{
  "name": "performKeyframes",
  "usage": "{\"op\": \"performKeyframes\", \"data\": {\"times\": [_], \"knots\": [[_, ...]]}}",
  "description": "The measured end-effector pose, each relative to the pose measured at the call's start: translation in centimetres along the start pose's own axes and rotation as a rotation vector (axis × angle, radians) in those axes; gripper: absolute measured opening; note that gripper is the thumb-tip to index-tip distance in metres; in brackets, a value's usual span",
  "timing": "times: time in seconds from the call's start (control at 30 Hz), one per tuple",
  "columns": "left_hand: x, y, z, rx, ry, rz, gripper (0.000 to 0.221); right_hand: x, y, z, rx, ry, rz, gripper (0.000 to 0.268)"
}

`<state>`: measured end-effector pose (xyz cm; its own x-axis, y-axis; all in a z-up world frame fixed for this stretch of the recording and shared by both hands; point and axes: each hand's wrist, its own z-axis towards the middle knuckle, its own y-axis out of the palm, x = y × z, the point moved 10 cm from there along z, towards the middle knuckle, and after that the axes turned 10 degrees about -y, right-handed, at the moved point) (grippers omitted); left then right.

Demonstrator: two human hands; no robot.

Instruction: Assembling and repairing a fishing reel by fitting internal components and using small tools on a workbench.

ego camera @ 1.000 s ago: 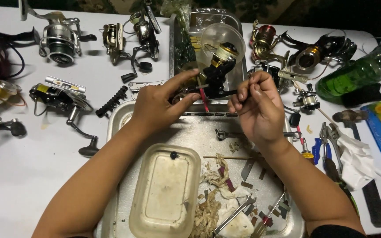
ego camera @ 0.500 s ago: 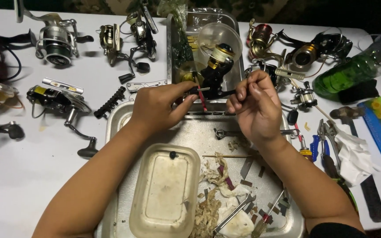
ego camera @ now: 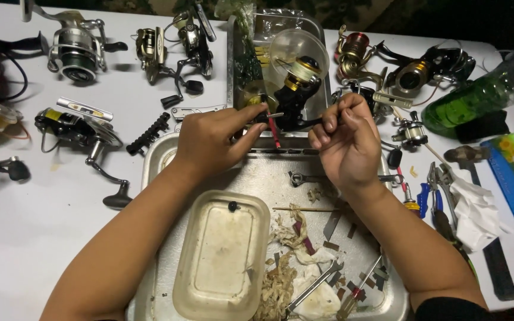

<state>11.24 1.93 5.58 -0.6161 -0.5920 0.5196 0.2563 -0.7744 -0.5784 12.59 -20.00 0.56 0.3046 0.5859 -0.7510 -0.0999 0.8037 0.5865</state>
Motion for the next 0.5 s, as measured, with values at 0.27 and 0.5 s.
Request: {"op": "performKeyframes", "data": {"times": [0.27, 0.5], "knots": [[0.1, 0.0, -0.2, 0.008, 0.021, 0.006, 0.023, -0.2, 0.0, -0.2, 0.016, -0.013, -0.004, 0.013], [1.0, -0.5, -0.3, 0.029, 0.056, 0.143, 0.024, -0.6, 0.3, -0.3, -0.025, -0.047, -0.062, 0.013]]}}
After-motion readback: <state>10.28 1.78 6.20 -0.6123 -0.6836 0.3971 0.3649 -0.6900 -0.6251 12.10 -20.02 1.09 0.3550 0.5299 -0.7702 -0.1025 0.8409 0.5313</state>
